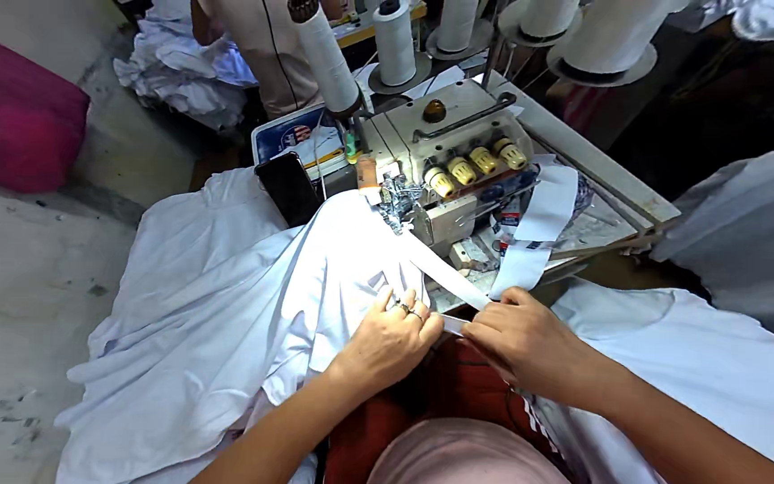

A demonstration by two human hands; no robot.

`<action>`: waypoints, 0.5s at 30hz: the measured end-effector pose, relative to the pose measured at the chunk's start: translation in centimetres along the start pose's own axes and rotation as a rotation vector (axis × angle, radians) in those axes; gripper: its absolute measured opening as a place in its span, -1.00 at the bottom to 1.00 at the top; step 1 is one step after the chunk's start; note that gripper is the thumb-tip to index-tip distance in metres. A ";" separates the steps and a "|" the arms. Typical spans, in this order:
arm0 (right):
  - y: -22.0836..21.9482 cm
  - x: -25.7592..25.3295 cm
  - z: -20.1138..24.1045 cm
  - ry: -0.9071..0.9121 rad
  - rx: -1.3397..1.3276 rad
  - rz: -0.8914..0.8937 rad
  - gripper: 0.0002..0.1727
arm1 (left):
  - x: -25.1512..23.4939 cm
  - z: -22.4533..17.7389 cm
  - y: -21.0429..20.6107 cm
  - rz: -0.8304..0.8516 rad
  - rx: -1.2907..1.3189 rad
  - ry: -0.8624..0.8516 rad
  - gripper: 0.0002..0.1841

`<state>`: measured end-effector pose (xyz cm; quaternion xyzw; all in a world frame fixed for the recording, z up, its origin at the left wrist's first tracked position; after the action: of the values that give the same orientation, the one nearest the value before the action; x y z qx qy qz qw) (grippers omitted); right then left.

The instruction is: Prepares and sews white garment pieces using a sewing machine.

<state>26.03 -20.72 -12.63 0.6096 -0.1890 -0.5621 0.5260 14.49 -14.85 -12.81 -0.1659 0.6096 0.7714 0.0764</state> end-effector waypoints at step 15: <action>-7.2 -4.9 2.5 -0.360 -0.966 0.506 -0.67 | 2.5 1.5 11.2 0.081 0.566 0.097 -0.60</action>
<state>19.74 -15.05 -15.88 0.1307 -0.1372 -0.5363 0.8225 8.32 -16.35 -3.10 -0.1502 0.8096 0.5643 0.0597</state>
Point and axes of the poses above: each hand's wrist, its own x-axis away from the middle knuckle, its own y-axis out of the back of the hand, z = x × y, the point moved 7 cm from there along -x, towards the middle knuckle, and after that the axes turned 6 degrees about -y, right-handed, at the moved point
